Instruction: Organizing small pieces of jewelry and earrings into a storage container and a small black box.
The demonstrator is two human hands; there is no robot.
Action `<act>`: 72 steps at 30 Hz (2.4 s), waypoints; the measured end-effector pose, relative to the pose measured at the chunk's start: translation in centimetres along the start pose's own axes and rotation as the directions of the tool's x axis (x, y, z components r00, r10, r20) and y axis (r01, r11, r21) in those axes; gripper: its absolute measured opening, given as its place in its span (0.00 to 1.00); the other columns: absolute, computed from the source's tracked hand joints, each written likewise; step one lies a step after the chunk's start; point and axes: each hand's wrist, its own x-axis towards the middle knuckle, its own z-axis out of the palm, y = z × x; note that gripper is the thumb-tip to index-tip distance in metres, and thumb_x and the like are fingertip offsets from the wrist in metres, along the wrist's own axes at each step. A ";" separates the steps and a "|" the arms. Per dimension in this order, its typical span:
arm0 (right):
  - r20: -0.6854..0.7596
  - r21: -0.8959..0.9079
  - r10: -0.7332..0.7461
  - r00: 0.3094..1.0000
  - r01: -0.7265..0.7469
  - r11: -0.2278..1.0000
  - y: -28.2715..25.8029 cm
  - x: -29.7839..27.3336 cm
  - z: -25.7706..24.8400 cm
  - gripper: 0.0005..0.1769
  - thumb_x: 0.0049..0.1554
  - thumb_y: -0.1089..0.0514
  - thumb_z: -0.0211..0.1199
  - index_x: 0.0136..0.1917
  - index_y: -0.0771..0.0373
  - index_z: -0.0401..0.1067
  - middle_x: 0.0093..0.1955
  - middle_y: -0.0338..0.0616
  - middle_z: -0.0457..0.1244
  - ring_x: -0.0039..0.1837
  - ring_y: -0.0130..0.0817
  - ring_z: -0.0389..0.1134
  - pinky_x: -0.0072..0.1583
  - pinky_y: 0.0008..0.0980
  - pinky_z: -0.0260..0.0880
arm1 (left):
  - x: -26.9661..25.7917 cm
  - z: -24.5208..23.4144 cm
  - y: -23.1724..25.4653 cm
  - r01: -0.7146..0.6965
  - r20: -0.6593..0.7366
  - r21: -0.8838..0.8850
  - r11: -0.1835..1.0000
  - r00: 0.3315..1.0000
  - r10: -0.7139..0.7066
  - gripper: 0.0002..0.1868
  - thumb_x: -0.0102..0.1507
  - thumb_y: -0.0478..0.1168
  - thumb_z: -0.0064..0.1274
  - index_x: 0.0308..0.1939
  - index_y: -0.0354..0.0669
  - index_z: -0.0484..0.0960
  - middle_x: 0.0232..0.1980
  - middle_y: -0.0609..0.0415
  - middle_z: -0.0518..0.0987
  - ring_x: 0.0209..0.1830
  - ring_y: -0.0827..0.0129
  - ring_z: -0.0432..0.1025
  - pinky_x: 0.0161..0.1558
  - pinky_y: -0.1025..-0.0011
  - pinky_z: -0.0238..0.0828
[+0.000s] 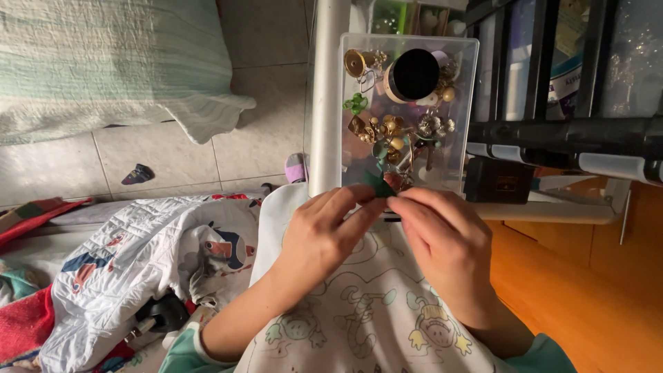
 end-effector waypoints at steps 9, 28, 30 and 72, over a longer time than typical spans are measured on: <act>-0.079 0.086 0.133 0.988 -0.126 0.988 2.5 1.0 0.3 0.13 0.60 0.68 0.68 0.59 0.64 0.75 0.54 0.46 0.70 0.54 0.38 0.75 0.54 0.33 0.75 | -0.3 0.4 -0.2 0.021 -0.013 -0.014 1.000 1.000 -0.021 0.16 0.59 0.29 0.58 0.51 0.39 0.82 0.53 0.54 0.79 0.46 0.66 0.77 0.43 0.69 0.77; 0.267 -0.335 0.226 0.937 -0.130 0.933 5.6 1.3 2.0 0.22 0.59 0.54 0.63 0.65 0.61 0.74 0.70 0.43 0.66 0.43 0.40 0.75 0.44 0.36 0.76 | 0.1 0.9 -1.1 0.003 -0.086 -0.005 1.000 0.996 -0.004 0.15 0.58 0.30 0.60 0.49 0.39 0.82 0.51 0.54 0.79 0.47 0.63 0.78 0.45 0.67 0.77; 0.220 -0.306 0.223 0.949 -0.150 0.940 6.8 0.8 2.0 0.20 0.61 0.55 0.63 0.66 0.59 0.75 0.64 0.40 0.69 0.44 0.36 0.74 0.44 0.33 0.75 | 0.2 0.9 -1.2 -0.004 -0.090 -0.007 1.000 0.996 0.003 0.15 0.58 0.30 0.61 0.49 0.39 0.82 0.51 0.54 0.79 0.46 0.64 0.78 0.44 0.67 0.76; 0.015 -0.431 -0.121 0.993 0.115 0.895 6.1 10.6 7.2 0.09 0.54 0.56 0.77 0.49 0.54 0.82 0.57 0.36 0.63 0.62 0.40 0.62 0.67 0.42 0.61 | 1.0 -0.9 -2.8 -0.003 -0.106 -0.025 1.000 0.994 0.000 0.15 0.56 0.29 0.61 0.47 0.40 0.82 0.47 0.55 0.79 0.43 0.64 0.77 0.42 0.67 0.75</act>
